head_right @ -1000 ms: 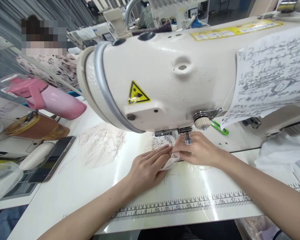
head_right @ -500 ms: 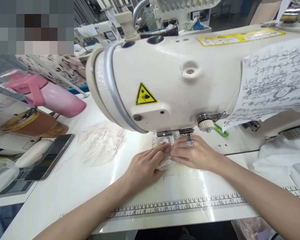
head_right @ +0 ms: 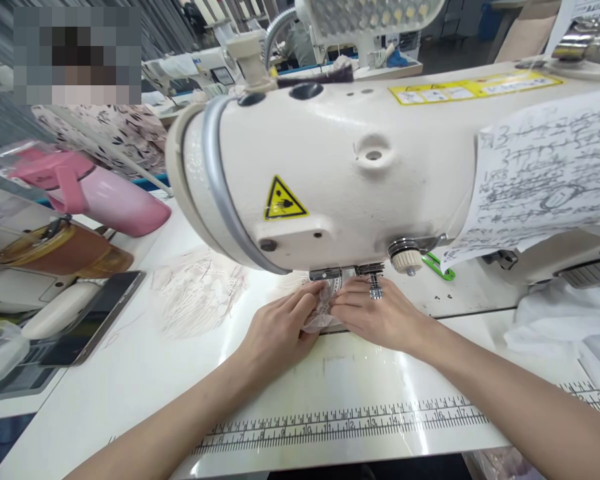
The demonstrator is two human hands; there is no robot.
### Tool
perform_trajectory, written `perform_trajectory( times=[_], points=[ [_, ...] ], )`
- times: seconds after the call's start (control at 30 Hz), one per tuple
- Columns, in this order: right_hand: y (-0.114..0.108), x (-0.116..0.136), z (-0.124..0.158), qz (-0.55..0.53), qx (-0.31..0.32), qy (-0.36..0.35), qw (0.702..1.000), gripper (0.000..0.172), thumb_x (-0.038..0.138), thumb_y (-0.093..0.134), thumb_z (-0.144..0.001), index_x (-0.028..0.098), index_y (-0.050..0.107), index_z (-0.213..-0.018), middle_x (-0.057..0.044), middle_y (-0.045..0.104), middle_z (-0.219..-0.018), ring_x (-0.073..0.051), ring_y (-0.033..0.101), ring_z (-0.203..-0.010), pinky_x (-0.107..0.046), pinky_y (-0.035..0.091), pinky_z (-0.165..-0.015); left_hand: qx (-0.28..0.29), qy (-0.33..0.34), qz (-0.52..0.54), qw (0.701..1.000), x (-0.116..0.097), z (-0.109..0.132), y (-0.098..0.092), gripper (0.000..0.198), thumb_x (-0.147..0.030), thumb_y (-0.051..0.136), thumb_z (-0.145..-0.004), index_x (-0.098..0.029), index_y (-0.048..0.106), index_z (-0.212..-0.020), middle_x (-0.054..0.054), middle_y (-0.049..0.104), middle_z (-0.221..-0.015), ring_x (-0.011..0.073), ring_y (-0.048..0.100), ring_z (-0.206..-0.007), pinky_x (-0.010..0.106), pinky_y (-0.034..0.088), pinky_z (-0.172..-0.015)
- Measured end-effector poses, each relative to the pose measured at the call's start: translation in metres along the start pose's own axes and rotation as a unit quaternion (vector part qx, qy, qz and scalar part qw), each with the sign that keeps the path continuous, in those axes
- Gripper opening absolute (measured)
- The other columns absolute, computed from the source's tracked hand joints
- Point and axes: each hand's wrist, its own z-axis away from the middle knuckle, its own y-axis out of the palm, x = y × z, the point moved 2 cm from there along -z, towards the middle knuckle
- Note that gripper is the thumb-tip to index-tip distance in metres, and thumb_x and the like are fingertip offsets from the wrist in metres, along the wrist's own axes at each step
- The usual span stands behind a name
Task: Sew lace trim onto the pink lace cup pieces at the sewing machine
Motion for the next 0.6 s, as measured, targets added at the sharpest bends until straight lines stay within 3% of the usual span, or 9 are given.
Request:
perform_trajectory(
  times=[0.4,0.6],
  points=[
    [0.005,-0.0073,0.0069,0.006,0.011,0.026,1.0,0.022,0.009,0.045,-0.091,0.019,0.062,-0.099,-0.002,0.07,-0.1,-0.013,0.061,-0.102,-0.03,0.051,-0.085,0.007,-0.014,-0.03,0.999,-0.0002,-0.0023,0.0028,0.032,-0.007,0.052,-0.072,-0.013,0.055,-0.103,0.012,0.061,-0.124,0.0252,0.06,-0.114,0.035,0.058,-0.087],
    [-0.0001,-0.0083,0.006,0.08,0.001,0.059,0.995,0.032,0.008,0.034,-0.091,0.022,0.063,-0.09,0.0,0.069,-0.088,-0.014,0.063,-0.08,-0.031,0.047,-0.064,-0.006,0.019,-0.04,0.999,-0.001,-0.0015,0.0015,0.04,-0.011,0.051,-0.078,-0.014,0.059,-0.117,0.008,0.061,-0.126,0.0245,0.057,-0.118,0.038,0.057,-0.09]
  ],
)
